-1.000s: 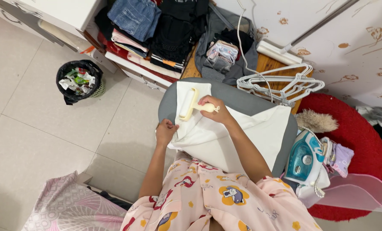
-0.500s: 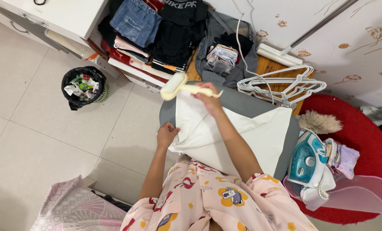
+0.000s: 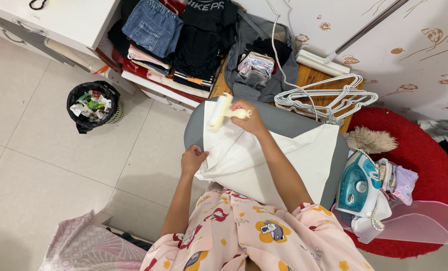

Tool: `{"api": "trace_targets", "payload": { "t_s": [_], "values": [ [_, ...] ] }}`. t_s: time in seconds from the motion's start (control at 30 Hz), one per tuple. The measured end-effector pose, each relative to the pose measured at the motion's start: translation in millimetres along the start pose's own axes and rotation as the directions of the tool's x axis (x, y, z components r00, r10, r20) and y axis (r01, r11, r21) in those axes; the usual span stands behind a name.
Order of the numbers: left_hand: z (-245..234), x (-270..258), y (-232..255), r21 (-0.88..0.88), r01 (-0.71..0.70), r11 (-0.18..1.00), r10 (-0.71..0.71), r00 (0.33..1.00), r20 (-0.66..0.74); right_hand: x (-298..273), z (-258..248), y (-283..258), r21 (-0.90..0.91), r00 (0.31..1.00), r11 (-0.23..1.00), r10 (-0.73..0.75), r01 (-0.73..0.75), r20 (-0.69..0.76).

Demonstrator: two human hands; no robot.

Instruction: The person cleans a white shirt by rolling a lint roller across the fabric while it is laid out on an ironing board.

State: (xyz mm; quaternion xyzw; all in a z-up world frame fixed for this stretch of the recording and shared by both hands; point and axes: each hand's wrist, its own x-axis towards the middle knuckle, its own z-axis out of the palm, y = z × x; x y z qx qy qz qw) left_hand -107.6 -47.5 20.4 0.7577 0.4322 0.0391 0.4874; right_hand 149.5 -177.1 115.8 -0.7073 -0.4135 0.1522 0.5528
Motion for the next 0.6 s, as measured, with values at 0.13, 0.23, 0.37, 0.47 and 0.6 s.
{"api": "trace_targets", "payload": {
  "t_s": [0.13, 0.23, 0.37, 0.47, 0.6],
  "values": [
    [0.3, -1.5, 0.8, -0.014, 0.017, 1.0, -0.017, 1.0, 0.005, 12.3, 36.4, 0.5, 0.097, 0.999, 0.995, -0.03, 0.029, 0.009],
    [0.2, -4.1, 2.0, -0.013, -0.001, 1.0, 0.001, 1.0, -0.021, 9.7, 39.6, 3.1, 0.128, 1.0, 0.992, -0.02, 0.018, 0.021],
    [0.6, -5.6, 5.6, 0.021, 0.015, 1.0, -0.014, 1.0, -0.027, -4.6, 13.1, 14.3, 0.088, 0.999, 0.996, -0.026, 0.023, 0.031],
    [1.0, -4.1, 5.2, 0.024, -0.001, 1.0, 0.002, 0.999, -0.034, -22.0, -21.6, 22.5, 0.094, 0.998, 0.995, 0.041, -0.045, 0.044],
    [11.2, 11.5, 0.1, 0.123, -0.011, 0.992, 0.007, 0.999, 0.039, -44.1, -53.6, 27.2, 0.356, 0.972, 0.915, 0.227, -0.192, -0.06]
  ]
}}
